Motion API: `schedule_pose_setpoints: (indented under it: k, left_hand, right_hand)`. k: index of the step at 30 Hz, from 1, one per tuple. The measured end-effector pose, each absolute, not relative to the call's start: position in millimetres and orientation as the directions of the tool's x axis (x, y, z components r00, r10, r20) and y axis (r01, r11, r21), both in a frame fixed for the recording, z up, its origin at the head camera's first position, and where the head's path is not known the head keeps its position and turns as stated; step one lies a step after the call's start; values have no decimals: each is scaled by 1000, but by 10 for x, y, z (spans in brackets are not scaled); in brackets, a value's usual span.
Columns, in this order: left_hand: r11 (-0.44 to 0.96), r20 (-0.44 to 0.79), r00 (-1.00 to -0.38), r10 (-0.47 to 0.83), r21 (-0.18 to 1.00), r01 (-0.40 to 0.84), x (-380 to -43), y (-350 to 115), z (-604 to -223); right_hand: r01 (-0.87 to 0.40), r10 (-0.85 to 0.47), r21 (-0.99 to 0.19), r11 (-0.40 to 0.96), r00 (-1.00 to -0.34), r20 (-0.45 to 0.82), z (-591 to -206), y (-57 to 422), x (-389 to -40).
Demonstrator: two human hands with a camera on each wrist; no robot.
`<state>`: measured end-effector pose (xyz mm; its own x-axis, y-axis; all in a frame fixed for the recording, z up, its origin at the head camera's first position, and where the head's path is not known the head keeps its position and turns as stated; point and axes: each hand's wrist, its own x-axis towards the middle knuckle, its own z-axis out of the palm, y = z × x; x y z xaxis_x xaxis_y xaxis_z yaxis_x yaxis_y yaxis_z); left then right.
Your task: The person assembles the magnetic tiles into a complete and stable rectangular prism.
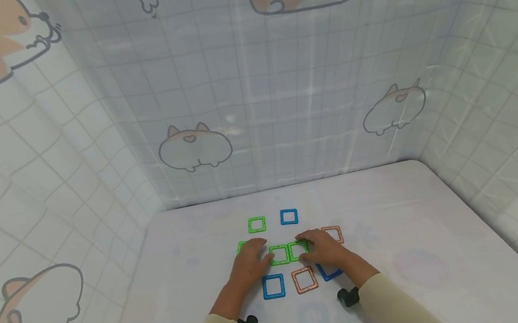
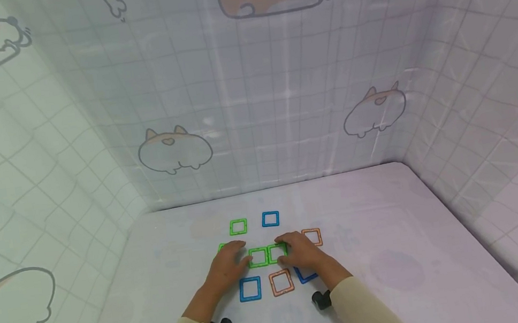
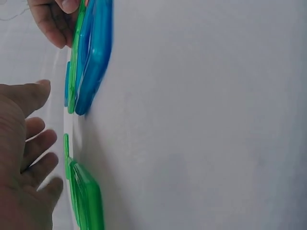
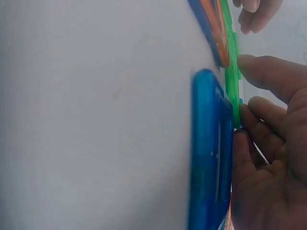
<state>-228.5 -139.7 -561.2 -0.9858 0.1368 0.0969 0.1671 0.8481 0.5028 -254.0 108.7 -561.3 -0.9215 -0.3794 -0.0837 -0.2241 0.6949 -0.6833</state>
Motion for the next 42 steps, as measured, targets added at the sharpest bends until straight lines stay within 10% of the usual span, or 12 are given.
schedule_pose_setpoints:
  k: [42]
  left_hand:
    - [943,100,-995,-2,332,31,-2166,-1692,-5623]
  right_hand:
    - [-207,-359,-688,695,-930,-82,-5640,1079,-2511]
